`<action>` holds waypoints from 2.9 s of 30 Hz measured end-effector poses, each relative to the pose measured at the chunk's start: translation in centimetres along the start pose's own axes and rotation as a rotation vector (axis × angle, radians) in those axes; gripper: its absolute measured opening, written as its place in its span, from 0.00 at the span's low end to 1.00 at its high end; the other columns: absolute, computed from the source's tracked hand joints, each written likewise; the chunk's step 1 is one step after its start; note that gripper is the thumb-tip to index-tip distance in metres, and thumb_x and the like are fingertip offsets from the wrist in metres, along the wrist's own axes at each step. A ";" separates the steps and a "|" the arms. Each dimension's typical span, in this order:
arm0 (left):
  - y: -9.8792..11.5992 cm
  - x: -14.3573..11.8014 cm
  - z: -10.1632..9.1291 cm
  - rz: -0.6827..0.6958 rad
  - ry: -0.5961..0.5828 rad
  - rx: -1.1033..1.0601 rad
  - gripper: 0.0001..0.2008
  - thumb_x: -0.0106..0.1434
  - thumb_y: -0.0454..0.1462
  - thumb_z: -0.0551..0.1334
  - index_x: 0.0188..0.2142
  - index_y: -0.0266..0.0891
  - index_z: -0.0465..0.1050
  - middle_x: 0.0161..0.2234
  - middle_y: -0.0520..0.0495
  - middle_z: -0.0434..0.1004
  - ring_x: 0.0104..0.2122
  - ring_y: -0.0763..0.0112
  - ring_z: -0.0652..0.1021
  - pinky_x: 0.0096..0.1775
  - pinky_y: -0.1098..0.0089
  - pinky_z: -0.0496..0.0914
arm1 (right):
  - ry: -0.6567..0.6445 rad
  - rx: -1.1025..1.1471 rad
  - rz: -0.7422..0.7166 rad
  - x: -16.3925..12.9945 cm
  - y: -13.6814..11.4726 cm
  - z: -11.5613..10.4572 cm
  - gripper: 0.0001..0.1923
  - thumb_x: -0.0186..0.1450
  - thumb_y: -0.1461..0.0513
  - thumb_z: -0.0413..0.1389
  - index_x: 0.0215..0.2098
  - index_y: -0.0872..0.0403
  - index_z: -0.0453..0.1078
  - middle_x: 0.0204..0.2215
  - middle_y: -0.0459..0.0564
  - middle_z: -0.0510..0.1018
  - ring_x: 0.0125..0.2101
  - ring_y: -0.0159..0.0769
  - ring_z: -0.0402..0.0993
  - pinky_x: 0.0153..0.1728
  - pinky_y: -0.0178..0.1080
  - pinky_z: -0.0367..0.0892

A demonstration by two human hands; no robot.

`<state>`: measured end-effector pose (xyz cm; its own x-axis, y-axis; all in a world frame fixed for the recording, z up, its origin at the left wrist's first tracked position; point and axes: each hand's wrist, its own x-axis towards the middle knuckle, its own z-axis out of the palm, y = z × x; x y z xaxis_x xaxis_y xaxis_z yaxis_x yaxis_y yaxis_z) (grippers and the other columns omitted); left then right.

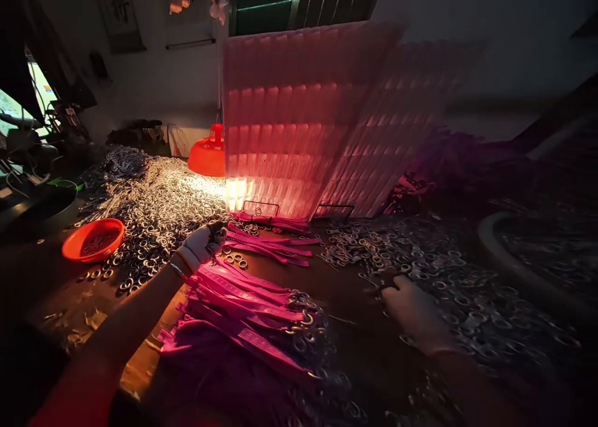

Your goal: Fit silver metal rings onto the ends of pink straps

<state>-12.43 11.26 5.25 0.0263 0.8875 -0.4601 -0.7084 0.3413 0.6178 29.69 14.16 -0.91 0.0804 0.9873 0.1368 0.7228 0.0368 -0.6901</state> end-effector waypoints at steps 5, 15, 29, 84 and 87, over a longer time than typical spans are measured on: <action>-7.0 -3.2 3.4 -0.148 -0.134 -0.056 0.13 0.72 0.35 0.53 0.32 0.31 0.69 0.24 0.49 0.69 0.13 0.86 0.59 0.11 0.84 0.48 | -0.255 0.362 -0.282 -5.1 -9.8 2.6 0.18 0.59 0.59 0.50 0.45 0.53 0.73 0.34 0.51 0.81 0.34 0.39 0.75 0.34 0.39 0.69; -12.0 -5.8 5.2 0.149 -0.185 0.117 0.09 0.62 0.38 0.66 0.29 0.33 0.73 0.17 0.54 0.66 0.13 0.83 0.63 0.15 0.82 0.55 | -0.240 0.390 -0.347 -8.7 -16.6 5.6 0.19 0.57 0.64 0.52 0.46 0.53 0.73 0.37 0.50 0.82 0.39 0.41 0.75 0.41 0.42 0.68; -10.7 -6.1 3.6 -0.369 -0.273 -0.264 0.12 0.71 0.38 0.54 0.41 0.30 0.72 0.29 0.42 0.78 0.17 0.74 0.74 0.11 0.81 0.57 | -0.243 0.735 -0.117 -8.2 -16.8 6.2 0.16 0.54 0.58 0.61 0.41 0.53 0.73 0.34 0.47 0.79 0.36 0.38 0.75 0.38 0.41 0.71; -11.3 -5.7 2.4 0.197 -0.196 0.608 0.16 0.63 0.46 0.61 0.25 0.38 0.66 0.17 0.53 0.67 0.14 0.79 0.66 0.16 0.78 0.56 | -0.242 0.289 -0.354 -8.0 -14.8 4.8 0.20 0.64 0.64 0.49 0.53 0.52 0.72 0.42 0.51 0.80 0.39 0.41 0.75 0.40 0.42 0.69; -11.0 -5.8 2.3 0.219 -0.256 0.711 0.14 0.65 0.44 0.58 0.27 0.39 0.67 0.17 0.52 0.68 0.13 0.78 0.66 0.16 0.78 0.57 | -0.306 0.060 -0.504 -7.2 -14.7 5.0 0.19 0.64 0.64 0.50 0.52 0.52 0.71 0.44 0.53 0.79 0.42 0.42 0.73 0.42 0.42 0.67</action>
<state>-3.18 3.02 2.55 0.1610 0.9717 -0.1729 -0.0970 0.1899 0.9770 15.02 7.27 4.70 -0.4711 0.8450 0.2530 0.5798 0.5128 -0.6331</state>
